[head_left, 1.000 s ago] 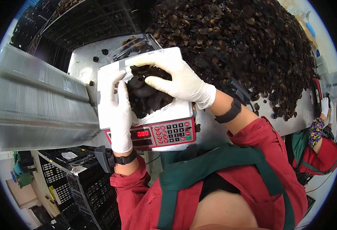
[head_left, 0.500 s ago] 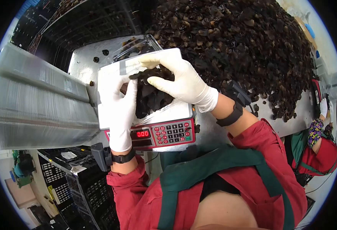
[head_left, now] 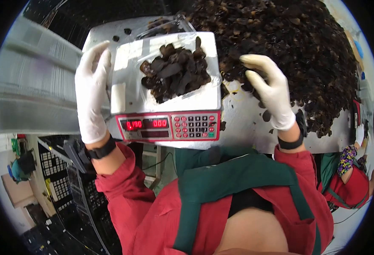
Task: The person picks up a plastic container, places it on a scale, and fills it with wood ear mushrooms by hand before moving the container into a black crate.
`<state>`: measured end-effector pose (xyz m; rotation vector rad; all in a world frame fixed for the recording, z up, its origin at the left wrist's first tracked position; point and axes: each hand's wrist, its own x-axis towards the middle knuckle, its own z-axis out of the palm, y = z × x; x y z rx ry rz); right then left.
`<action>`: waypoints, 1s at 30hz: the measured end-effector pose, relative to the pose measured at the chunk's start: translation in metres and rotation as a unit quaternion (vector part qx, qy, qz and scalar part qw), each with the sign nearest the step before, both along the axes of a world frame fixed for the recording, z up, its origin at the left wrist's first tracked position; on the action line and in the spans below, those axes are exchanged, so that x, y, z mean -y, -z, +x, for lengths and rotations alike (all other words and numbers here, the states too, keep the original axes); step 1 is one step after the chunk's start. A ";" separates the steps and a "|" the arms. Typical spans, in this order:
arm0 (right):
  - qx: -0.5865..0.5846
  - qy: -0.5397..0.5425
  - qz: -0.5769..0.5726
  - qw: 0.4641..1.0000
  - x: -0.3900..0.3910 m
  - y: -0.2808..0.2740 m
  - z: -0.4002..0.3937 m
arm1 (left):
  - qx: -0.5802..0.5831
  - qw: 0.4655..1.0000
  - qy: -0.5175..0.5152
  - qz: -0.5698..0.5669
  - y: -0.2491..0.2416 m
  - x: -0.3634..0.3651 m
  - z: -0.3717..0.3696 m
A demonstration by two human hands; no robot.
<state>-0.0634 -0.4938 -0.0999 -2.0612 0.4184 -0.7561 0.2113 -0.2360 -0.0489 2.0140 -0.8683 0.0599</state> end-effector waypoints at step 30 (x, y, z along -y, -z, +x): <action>-0.164 0.270 -0.035 0.948 0.030 0.078 -0.218 | -0.134 0.971 0.193 0.035 0.013 0.070 -0.055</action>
